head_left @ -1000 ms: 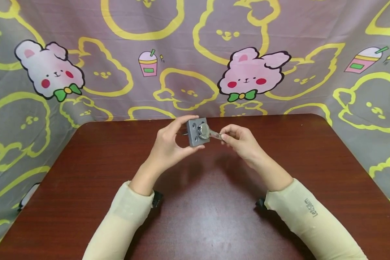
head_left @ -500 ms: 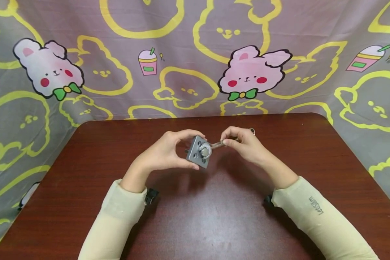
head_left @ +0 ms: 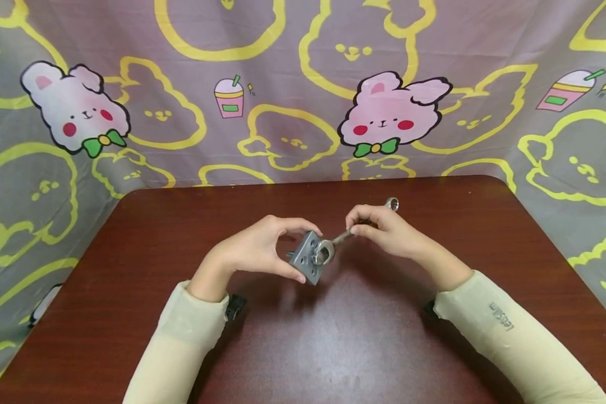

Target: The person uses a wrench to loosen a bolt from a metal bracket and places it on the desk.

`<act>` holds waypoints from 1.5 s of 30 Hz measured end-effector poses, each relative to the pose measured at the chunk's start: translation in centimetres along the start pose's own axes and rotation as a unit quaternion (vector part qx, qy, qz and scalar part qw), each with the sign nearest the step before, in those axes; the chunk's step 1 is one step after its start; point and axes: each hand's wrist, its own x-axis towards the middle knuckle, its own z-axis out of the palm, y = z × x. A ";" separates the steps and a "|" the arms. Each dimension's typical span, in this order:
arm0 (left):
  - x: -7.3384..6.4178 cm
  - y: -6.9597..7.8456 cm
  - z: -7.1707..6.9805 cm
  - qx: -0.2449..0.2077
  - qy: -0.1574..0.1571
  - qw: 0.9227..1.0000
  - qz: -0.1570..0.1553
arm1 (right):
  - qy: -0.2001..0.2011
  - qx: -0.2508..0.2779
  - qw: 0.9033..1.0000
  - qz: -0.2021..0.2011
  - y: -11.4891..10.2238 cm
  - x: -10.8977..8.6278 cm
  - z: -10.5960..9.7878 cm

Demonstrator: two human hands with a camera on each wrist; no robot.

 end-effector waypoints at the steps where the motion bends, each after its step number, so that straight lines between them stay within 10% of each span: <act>1: 0.0 -0.1 0.0 0.005 0.018 1.000 0.003 | 0.008 0.001 1.000 0.009 0.1 -0.2 -0.2; 7: 0.1 -0.4 -0.1 0.036 0.157 0.987 0.030 | 0.052 0.030 0.997 0.049 0.4 -1.0 -0.8; 17: 1.3 -0.5 1.0 0.087 0.325 0.937 0.099 | 0.115 0.164 0.970 0.139 -1.4 -0.9 0.9; 34: 2.2 -0.9 2.0 0.135 0.413 0.892 0.122 | 0.184 0.208 0.943 0.187 -3.7 0.1 3.1; 45: 2.3 -1.0 2.1 0.127 0.442 0.876 0.143 | 0.193 0.135 0.956 0.177 -4.7 0.8 3.3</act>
